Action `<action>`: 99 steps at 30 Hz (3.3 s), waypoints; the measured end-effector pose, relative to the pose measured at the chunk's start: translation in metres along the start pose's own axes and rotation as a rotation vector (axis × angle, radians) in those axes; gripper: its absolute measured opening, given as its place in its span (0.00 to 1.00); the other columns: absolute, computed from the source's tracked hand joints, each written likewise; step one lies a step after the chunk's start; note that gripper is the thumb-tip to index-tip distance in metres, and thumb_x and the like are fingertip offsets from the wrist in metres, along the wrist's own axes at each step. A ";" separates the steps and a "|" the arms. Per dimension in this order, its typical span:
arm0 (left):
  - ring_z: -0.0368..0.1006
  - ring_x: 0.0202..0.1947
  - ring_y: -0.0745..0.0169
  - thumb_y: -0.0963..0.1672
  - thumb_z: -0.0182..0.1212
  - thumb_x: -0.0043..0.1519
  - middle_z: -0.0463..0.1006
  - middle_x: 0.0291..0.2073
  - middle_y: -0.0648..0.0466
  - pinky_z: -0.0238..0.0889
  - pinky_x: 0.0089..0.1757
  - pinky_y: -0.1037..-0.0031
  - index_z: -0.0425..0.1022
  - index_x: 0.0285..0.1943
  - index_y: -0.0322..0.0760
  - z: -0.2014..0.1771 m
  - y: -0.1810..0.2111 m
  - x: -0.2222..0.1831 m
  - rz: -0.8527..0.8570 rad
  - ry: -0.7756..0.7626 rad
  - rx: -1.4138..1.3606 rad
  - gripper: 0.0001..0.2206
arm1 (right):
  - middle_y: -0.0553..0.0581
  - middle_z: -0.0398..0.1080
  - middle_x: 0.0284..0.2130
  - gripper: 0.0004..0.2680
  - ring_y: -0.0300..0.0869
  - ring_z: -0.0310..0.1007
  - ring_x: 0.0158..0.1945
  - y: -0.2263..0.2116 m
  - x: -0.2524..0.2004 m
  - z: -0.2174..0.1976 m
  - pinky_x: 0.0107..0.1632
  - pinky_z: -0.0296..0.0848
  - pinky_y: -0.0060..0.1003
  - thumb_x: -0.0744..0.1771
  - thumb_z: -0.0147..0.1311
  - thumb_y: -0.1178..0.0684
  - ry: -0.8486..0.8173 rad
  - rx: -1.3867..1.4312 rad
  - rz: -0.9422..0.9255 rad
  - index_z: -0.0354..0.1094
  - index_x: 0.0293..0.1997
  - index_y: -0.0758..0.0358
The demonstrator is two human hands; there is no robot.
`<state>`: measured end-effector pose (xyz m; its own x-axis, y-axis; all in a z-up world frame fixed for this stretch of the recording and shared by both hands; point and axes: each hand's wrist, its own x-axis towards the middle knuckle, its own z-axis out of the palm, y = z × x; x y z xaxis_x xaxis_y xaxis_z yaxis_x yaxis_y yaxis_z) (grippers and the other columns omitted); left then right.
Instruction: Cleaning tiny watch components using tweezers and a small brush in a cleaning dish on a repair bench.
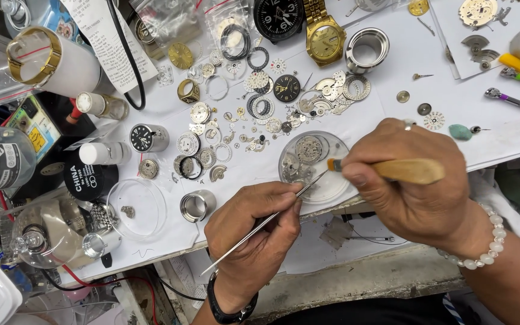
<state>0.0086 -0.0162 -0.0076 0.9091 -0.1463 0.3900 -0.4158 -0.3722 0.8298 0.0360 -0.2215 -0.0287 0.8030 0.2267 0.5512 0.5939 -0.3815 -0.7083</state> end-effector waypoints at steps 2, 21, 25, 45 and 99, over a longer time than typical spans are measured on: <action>0.86 0.39 0.56 0.35 0.67 0.59 0.84 0.37 0.43 0.81 0.40 0.76 0.77 0.40 0.31 0.000 0.000 0.001 0.005 -0.001 0.007 0.05 | 0.55 0.73 0.25 0.08 0.44 0.71 0.23 0.002 0.001 0.002 0.28 0.69 0.38 0.70 0.47 0.55 -0.031 -0.029 -0.046 0.69 0.34 0.68; 0.86 0.38 0.56 0.36 0.67 0.60 0.84 0.38 0.44 0.82 0.38 0.77 0.77 0.41 0.32 -0.004 -0.004 -0.001 0.020 -0.010 -0.015 0.05 | 0.60 0.72 0.26 0.07 0.46 0.70 0.24 0.002 -0.002 0.000 0.29 0.69 0.39 0.69 0.48 0.58 -0.042 0.003 -0.039 0.67 0.35 0.72; 0.86 0.39 0.55 0.36 0.67 0.60 0.85 0.38 0.45 0.82 0.39 0.75 0.77 0.42 0.32 -0.003 -0.005 -0.001 0.030 -0.008 -0.007 0.05 | 0.56 0.71 0.25 0.07 0.42 0.69 0.22 0.008 -0.005 0.002 0.26 0.69 0.35 0.70 0.48 0.58 -0.058 -0.030 -0.074 0.64 0.31 0.65; 0.82 0.33 0.65 0.38 0.68 0.56 0.83 0.38 0.45 0.71 0.27 0.85 0.74 0.42 0.36 -0.019 -0.011 -0.017 -0.154 0.089 -0.113 0.09 | 0.52 0.75 0.22 0.08 0.39 0.77 0.21 -0.001 -0.008 -0.003 0.26 0.72 0.31 0.67 0.51 0.51 -0.108 0.105 -0.004 0.72 0.34 0.64; 0.87 0.39 0.56 0.36 0.67 0.61 0.85 0.39 0.45 0.81 0.39 0.75 0.76 0.42 0.33 -0.005 -0.006 -0.004 0.039 -0.021 -0.005 0.06 | 0.58 0.69 0.25 0.07 0.45 0.69 0.25 0.001 -0.006 -0.002 0.31 0.68 0.39 0.71 0.44 0.59 -0.034 0.041 0.076 0.64 0.37 0.71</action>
<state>0.0077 -0.0088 -0.0118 0.8926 -0.1795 0.4135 -0.4508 -0.3617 0.8161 0.0319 -0.2253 -0.0320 0.8467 0.2291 0.4803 0.5321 -0.3620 -0.7654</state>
